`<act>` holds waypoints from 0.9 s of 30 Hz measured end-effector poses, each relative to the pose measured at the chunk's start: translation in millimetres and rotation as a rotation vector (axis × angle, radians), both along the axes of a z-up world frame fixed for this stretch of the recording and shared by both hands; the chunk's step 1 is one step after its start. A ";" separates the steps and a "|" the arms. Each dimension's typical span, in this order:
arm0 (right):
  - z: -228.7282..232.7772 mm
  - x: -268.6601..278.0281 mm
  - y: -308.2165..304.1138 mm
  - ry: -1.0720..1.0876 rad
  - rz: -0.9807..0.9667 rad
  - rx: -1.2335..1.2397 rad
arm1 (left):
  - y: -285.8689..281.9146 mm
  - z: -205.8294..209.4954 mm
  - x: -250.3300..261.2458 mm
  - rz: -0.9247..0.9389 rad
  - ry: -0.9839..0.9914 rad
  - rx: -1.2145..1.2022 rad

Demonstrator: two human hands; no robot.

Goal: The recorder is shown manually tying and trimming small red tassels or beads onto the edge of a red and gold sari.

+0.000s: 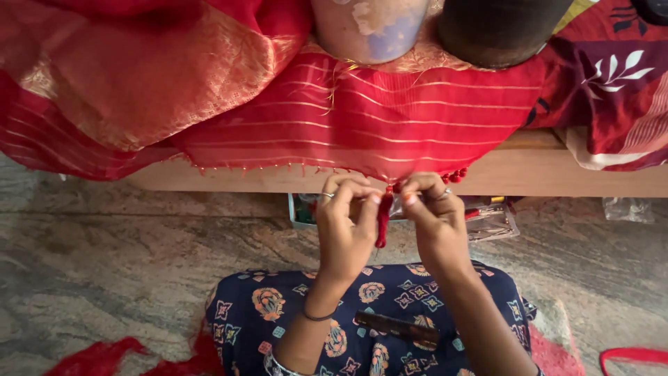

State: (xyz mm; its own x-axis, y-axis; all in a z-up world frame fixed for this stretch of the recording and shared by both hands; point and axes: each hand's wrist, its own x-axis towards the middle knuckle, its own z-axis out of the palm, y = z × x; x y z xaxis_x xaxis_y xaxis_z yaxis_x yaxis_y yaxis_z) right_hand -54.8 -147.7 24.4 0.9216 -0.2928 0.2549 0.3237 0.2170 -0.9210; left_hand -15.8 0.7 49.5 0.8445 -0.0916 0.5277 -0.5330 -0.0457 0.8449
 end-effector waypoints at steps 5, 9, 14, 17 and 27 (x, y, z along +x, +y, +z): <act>3.4 9.4 -0.6 -0.116 0.131 0.293 | -8.1 -11.9 4.7 0.184 -0.164 0.119; 6.3 14.4 0.0 -0.109 0.236 0.523 | -4.3 -3.7 8.8 -0.078 -0.013 -0.056; 7.0 18.6 0.7 -0.049 0.258 0.603 | 4.5 0.3 28.9 -0.713 0.286 -0.238; 10.9 21.0 3.4 0.006 0.249 0.605 | 5.7 -25.3 44.9 -0.921 0.383 -0.285; 4.5 28.7 13.1 0.002 0.149 0.476 | 12.5 16.5 49.2 -0.456 -0.029 0.242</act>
State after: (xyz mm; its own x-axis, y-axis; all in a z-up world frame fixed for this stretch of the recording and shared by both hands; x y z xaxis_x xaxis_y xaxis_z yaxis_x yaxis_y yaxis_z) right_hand -26.2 -134.6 28.9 0.9626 -0.2414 0.1233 0.2556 0.6574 -0.7088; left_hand 33.4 13.2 66.0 0.6753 -0.5694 0.4687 -0.5676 0.0045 0.8233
